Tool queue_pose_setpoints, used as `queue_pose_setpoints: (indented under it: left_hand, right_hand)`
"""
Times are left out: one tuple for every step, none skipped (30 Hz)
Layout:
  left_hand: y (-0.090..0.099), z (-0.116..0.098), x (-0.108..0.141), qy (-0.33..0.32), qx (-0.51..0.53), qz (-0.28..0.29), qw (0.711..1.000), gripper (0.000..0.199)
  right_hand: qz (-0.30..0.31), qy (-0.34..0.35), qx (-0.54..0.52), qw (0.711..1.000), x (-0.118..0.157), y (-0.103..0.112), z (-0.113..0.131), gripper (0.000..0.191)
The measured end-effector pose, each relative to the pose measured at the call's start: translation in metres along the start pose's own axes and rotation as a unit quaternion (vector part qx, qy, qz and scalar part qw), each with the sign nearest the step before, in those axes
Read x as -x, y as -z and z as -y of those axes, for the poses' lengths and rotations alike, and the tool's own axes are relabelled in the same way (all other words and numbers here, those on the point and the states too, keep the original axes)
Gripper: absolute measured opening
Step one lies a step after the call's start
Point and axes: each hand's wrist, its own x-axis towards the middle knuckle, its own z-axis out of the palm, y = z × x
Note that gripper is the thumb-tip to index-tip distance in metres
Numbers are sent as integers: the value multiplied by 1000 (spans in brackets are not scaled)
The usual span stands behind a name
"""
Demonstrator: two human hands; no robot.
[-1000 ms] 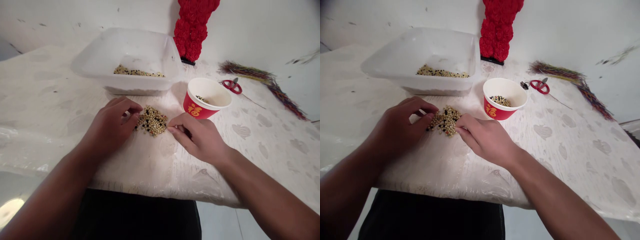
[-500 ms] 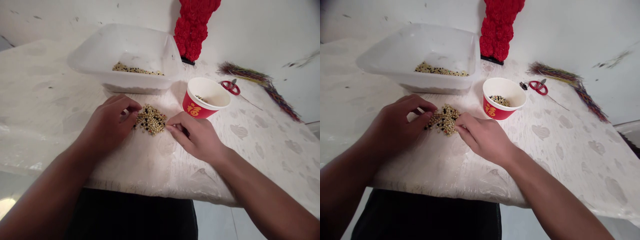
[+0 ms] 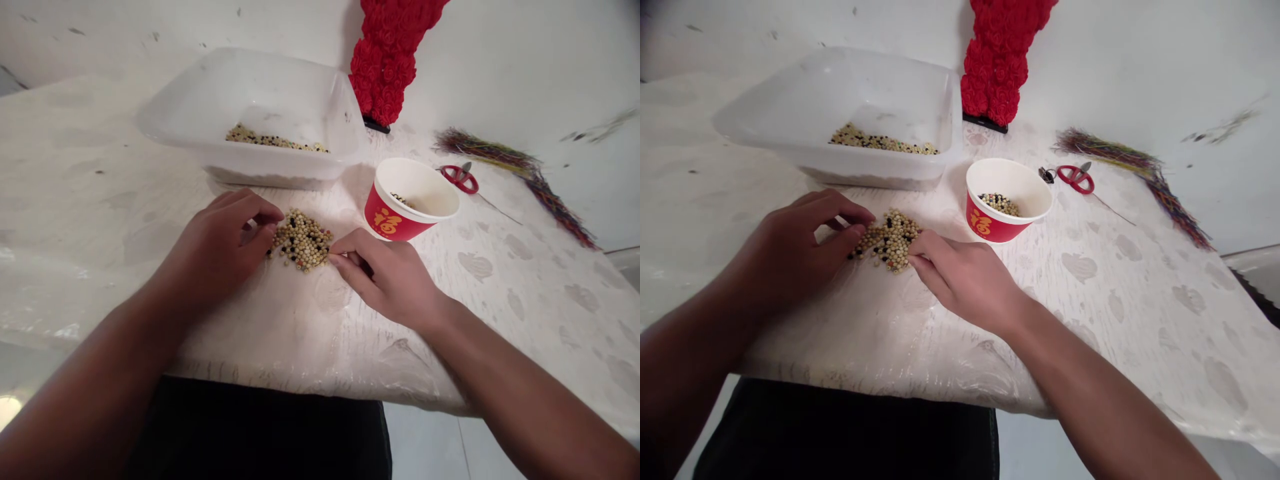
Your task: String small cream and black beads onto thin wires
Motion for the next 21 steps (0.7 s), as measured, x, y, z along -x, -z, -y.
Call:
queue_pose_setpoints:
  left_hand:
    - [0,0,0,0,0,1,1000,14]
    - [0,0,0,1,0,1,1000,13]
    - [0,0,0,1,1,1,1000,13]
    - [0,0,0,0,1,0,1000,13]
    - [0,0,0,-1,1,0,1000,13]
    - [0,0,0,-3,0,-1,1000,13]
    - [0,1,0,-5,0,-1,1000,13]
    - [0,1,0,-6,-1,-2,1000,13]
    - [-1,2,0,-7,-1,-2,1000,12]
    - [-1,2,0,-7,-1,-1,1000,12]
    - [-1,2,0,-6,-1,-1,1000,12]
    - [0,2,-1,-7,-1,-1,1000,12]
    - [0,2,-1,-8,-2,-2,1000,12]
    - [0,2,-1,-11,-3,-1,1000,12]
    - [0,2,-1,-14,-4,-1,1000,12]
    - [0,2,-1,-17,-5,-1,1000,12]
    - [0,2,-1,-18,-4,0,1000,12]
    - [1,3,-1,-19,-3,1,1000,11]
    - [1,3,-1,-19,0,1,1000,11]
    - [1,3,-1,-17,2,0,1000,11]
    - [1,3,-1,-16,4,-2,1000,11]
  right_hand:
    - [0,-1,-1,1000,0,0,0,16]
    - [-1,-3,-3,1000,0,0,0,16]
    - [-3,-6,-6,1000,0,0,0,16]
    - [-4,-10,-8,1000,0,1,0,17]
    - [-5,-13,-10,1000,0,1,-1,17]
    - [-7,-15,-11,1000,-1,1,-2,17]
    - [-8,-17,-12,1000,-1,2,-3,17]
    - [-9,-18,-14,1000,-1,2,-4,16]
    - [-10,-19,-16,1000,-1,2,-6,16]
    - [-9,-20,-21,1000,-1,3,-7,15]
    - [-6,-24,-27,999,-1,3,-8,14]
    - [-2,-30,-34,999,-1,4,-10,13]
    - [2,-37,-42,998,-1,4,-11,12]
    - [6,-46,-52,998,-1,5,-12,12]
    - [11,-56,-61,996,-1,6,-13,12]
    - [16,-67,-69,995,-1,6,-14,12]
    - [22,-77,-75,994,-1,7,-15,13]
    - [29,-88,-80,993,-1,8,-15,13]
    - [36,-97,-82,991,-1,8,-16,14]
    - [41,-104,-85,990,-1,9,-17,14]
    - [47,-108,-89,989,-1,9,-18,14]
